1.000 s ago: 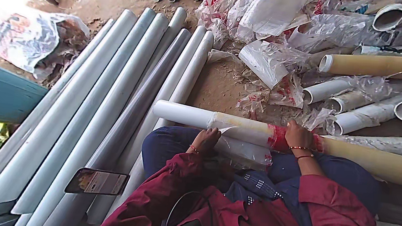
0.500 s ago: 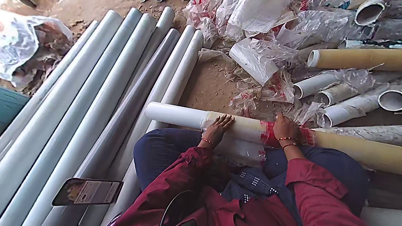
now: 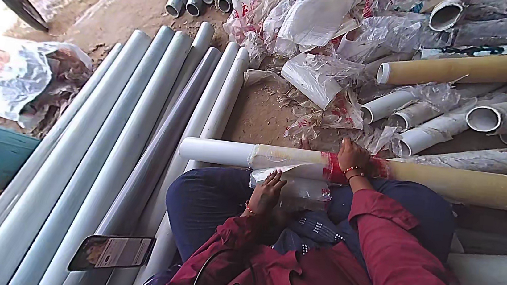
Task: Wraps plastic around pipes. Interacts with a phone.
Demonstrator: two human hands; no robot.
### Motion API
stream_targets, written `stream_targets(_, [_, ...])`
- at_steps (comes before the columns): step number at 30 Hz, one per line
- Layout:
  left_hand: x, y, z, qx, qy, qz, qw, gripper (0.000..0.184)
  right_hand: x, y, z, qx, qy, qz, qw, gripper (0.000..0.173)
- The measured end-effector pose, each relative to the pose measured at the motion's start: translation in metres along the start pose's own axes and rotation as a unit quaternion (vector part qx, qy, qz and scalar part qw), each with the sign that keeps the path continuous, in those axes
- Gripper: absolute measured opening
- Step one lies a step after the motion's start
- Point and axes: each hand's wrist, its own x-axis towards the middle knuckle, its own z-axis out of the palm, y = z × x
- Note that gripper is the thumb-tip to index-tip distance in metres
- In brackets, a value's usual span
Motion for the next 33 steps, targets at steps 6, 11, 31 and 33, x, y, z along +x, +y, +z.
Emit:
stream_targets(6, [0.048,0.014,-0.013,0.001,0.01,0.04,0.999,0.041,-0.003,-0.002,0.013,0.01,0.039,0.009,0.999,0.036])
stream_targets(11, [0.105,-0.002,0.011,0.076,-0.238,-0.008,0.968,0.083,-0.013,-0.004,0.008,0.001,0.038,0.045,0.998,0.04])
stream_targets(31, [0.076,0.021,0.035,0.009,-0.062,-0.021,0.998,0.044,0.024,-0.01,-0.004,0.017,-0.012,0.069,0.997,0.036])
stream_targets(33, [0.067,0.025,0.035,0.006,-0.054,-0.012,0.998,0.043,0.021,-0.007,0.0,0.018,-0.004,0.065,0.998,0.037])
